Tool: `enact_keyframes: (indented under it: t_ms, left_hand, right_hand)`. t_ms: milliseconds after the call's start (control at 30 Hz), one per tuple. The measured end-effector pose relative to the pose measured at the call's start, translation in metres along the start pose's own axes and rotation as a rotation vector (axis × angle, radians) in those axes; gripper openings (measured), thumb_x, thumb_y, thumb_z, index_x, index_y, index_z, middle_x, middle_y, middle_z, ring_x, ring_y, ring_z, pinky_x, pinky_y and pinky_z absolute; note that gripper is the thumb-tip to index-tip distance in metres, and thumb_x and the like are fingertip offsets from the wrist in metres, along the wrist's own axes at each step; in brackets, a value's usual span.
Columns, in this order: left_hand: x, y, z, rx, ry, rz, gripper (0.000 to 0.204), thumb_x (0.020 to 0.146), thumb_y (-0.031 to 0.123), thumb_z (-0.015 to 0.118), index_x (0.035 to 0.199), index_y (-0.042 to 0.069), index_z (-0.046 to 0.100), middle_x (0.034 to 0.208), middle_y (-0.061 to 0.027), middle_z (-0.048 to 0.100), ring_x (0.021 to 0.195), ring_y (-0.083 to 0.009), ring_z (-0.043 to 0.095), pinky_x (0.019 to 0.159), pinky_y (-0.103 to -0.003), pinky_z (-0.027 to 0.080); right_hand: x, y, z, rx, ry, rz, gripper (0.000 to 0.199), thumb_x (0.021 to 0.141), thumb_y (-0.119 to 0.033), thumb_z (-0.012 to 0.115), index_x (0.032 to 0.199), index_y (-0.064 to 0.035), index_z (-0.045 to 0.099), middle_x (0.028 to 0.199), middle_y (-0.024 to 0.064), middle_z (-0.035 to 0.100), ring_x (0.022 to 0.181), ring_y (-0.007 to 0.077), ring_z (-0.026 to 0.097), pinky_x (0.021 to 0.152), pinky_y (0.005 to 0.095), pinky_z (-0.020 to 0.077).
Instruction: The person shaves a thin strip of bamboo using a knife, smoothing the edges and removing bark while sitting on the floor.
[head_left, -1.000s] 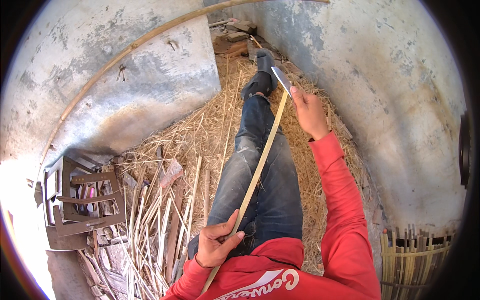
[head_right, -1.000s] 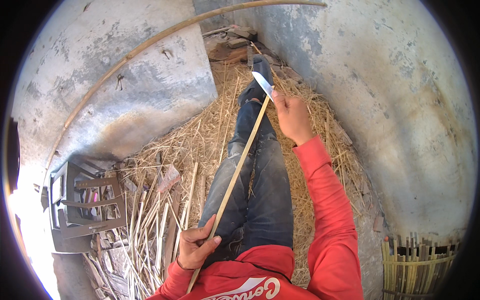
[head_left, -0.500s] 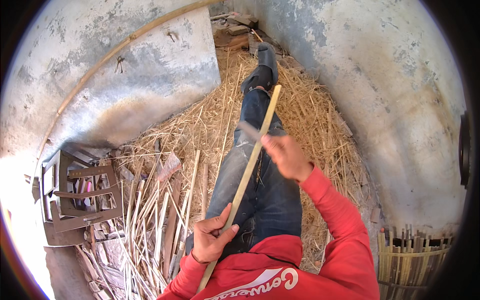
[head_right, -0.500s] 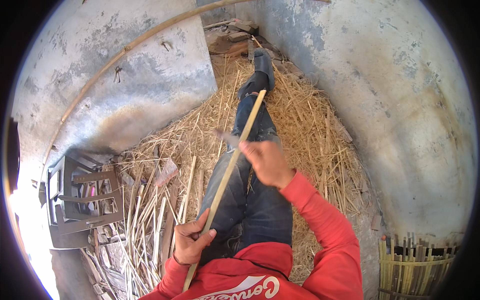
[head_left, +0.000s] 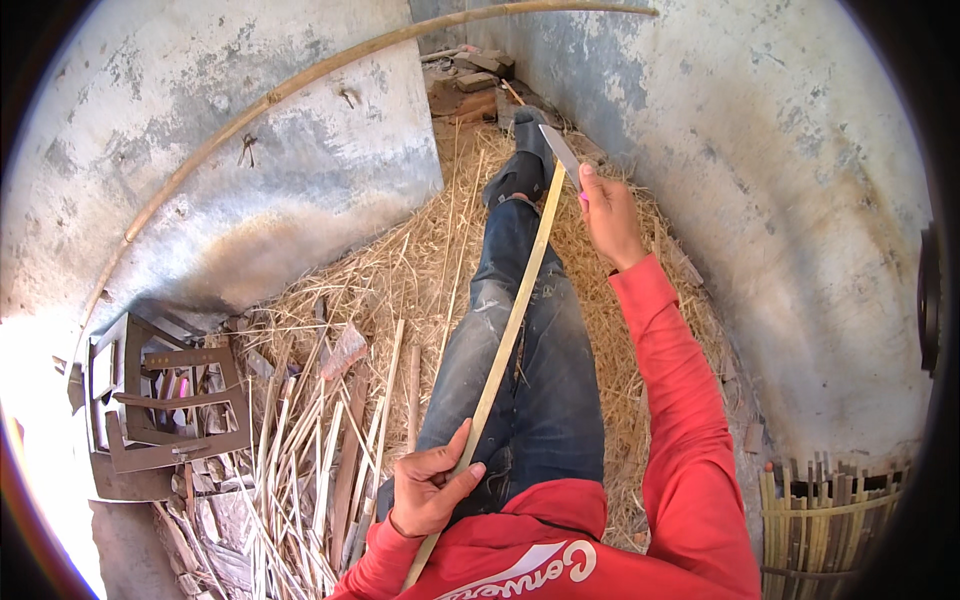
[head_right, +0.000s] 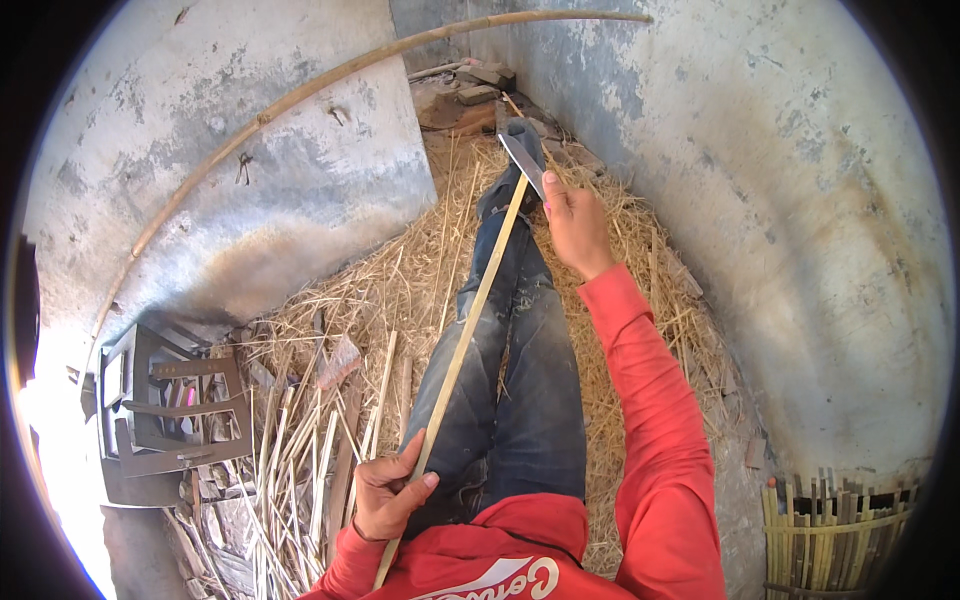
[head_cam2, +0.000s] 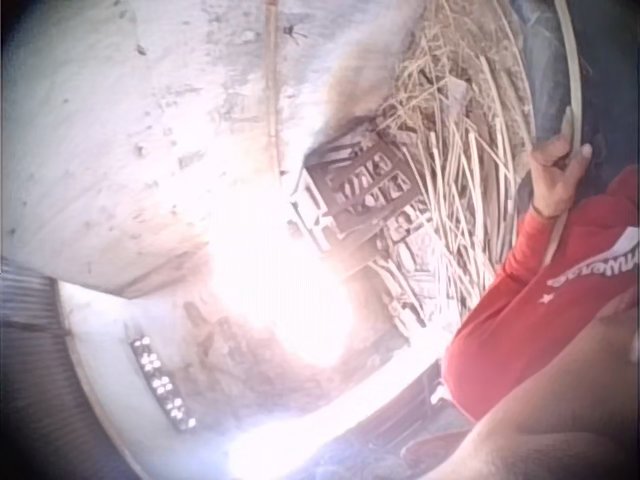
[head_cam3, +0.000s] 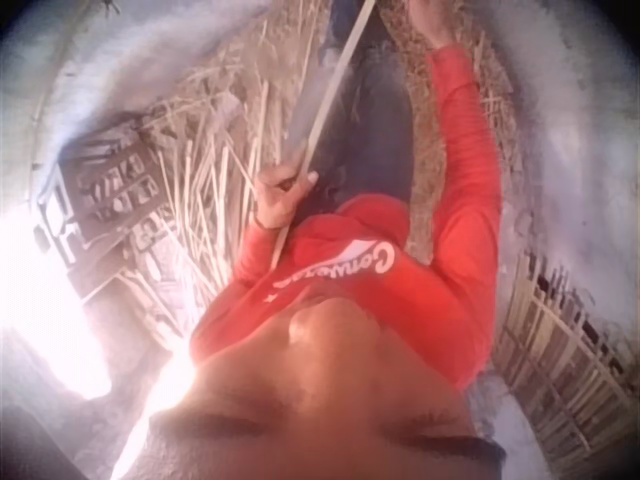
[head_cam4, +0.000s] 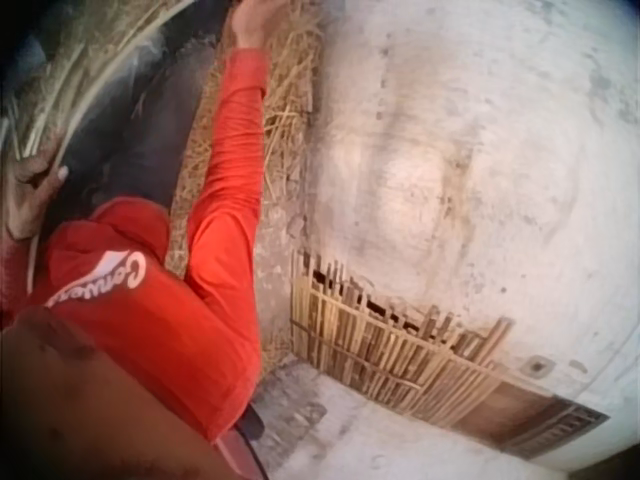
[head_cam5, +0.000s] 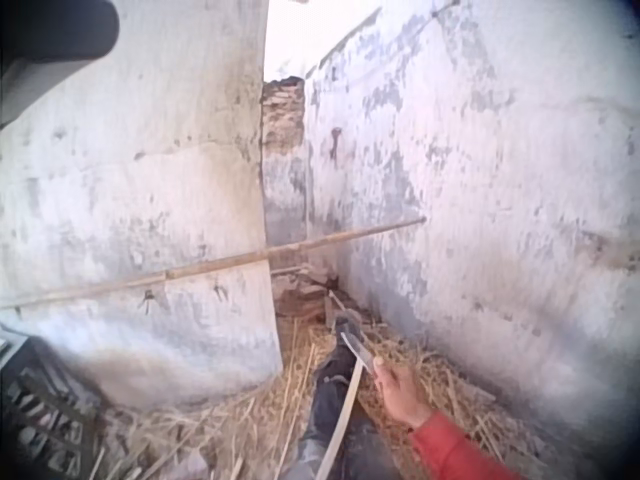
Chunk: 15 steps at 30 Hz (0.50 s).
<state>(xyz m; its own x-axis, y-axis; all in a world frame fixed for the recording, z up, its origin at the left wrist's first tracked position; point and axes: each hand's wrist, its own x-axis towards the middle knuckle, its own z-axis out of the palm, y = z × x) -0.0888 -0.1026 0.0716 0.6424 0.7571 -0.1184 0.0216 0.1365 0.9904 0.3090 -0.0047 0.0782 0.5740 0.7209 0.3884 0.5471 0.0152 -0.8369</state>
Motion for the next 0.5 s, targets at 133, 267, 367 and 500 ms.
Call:
enact_keyframes:
  t_ms: [133,267,367,500]
  left_hand:
    - [0.001,-0.003,-0.003,0.031,0.04,0.016,0.052,0.087,-0.008,0.069,0.137,-0.007,0.055,0.073,0.0079,0.048,0.063,0.0006,0.042,0.056,-0.016,0.032]
    - [0.004,-0.005,-0.003,-0.022,0.086,-0.029,0.051,0.087,-0.007,0.069,0.137,-0.008,0.055,0.072,0.0095,0.046,0.062,0.0008,0.041,0.056,-0.016,0.031]
    - [0.009,-0.01,-0.007,-0.072,0.108,-0.057,0.051,0.088,-0.007,0.069,0.137,-0.008,0.055,0.074,0.0089,0.05,0.061,0.001,0.042,0.054,-0.016,0.032]
    - [0.017,-0.007,-0.006,-0.148,0.147,-0.098,0.054,0.089,-0.006,0.07,0.139,-0.008,0.053,0.073,0.0053,0.056,0.06,0.0011,0.045,0.052,-0.016,0.034]
  right_hand:
    - [-0.017,-0.015,0.014,-0.006,-0.146,0.02,0.068,0.104,-0.055,0.041,0.067,-0.0006,0.058,0.055,0.0068,0.051,0.053,0.0198,0.051,0.054,0.0374,0.038]
    - [-0.054,-0.021,0.024,0.005,-0.315,0.115,0.066,0.105,-0.052,0.042,0.073,0.0017,0.063,0.056,0.0105,0.053,0.055,0.0217,0.052,0.056,0.0411,0.0394]
    - [-0.094,-0.053,0.033,0.019,-0.437,-0.002,0.063,0.106,-0.049,0.042,0.075,0.0023,0.064,0.057,0.0156,0.052,0.054,0.0234,0.05,0.056,0.0433,0.039]
    - [-0.147,-0.081,0.044,0.127,-0.588,-0.054,0.048,0.105,-0.037,0.05,0.081,0.0022,0.065,0.054,0.0204,0.046,0.046,0.0263,0.046,0.052,0.0441,0.0374]
